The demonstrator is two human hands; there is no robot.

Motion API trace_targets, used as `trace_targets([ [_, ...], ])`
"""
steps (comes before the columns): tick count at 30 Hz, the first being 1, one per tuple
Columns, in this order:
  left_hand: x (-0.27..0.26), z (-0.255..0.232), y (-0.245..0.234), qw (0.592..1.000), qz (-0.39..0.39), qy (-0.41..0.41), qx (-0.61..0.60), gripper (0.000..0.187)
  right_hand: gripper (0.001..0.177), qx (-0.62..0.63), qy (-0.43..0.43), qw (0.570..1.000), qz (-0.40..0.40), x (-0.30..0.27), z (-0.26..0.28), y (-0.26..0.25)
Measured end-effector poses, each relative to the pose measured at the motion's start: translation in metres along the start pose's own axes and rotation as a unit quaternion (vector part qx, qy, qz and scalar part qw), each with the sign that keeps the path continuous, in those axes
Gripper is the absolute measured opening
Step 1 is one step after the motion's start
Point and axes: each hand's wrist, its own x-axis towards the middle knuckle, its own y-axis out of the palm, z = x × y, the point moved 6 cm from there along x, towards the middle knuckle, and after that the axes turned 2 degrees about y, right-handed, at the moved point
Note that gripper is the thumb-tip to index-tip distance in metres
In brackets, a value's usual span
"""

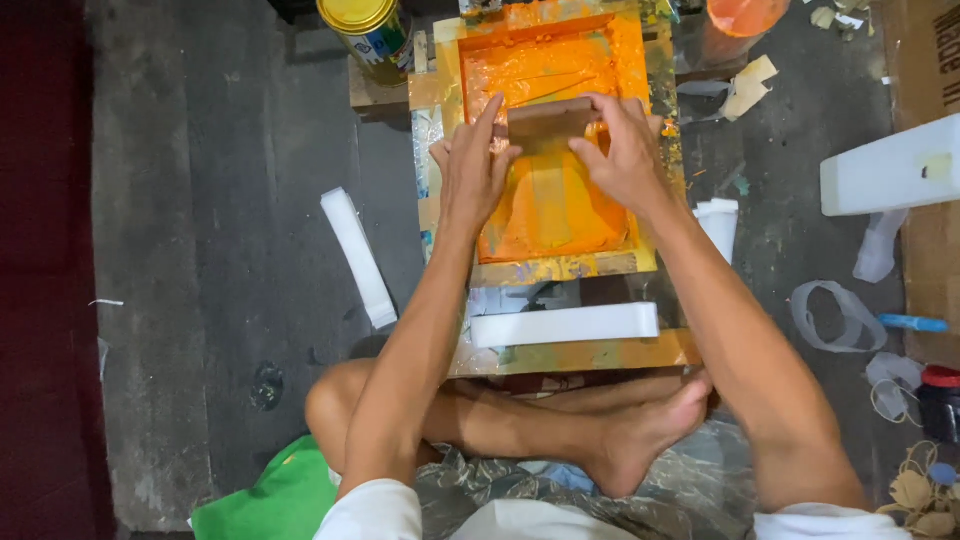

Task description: The person sits on the floor and uses a roller to apply orange paint onto a screen printing frame. They then place a white rectangular object onto the frame and press it down to transfer the paint.

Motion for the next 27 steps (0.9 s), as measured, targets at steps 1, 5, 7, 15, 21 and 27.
trace_targets([
  [1,0.006,-0.001,0.000,1.000,0.001,0.000,-0.001,0.058,0.046,0.000,0.002,1.000,0.001,0.004,0.000,0.001],
  [5,0.017,-0.007,-0.004,0.997,-0.048,0.049,0.025,0.035,0.016,0.006,-0.028,0.999,-0.036,0.010,0.003,0.001],
  [7,0.013,-0.008,-0.002,0.998,-0.031,0.036,0.031,0.035,0.019,-0.018,-0.053,0.998,-0.042,0.005,0.006,0.003],
  [15,-0.023,-0.016,-0.006,0.999,0.031,-0.009,0.035,0.034,0.026,-0.033,-0.070,0.994,-0.079,-0.034,0.007,0.002],
  [21,-0.082,-0.031,-0.014,0.998,0.061,-0.015,0.005,0.041,0.030,-0.037,-0.055,0.997,-0.035,-0.095,0.031,-0.004],
  [27,-0.108,-0.048,-0.019,0.992,0.121,-0.023,-0.013,0.045,0.032,-0.016,-0.034,0.999,0.036,-0.124,0.063,-0.025],
])
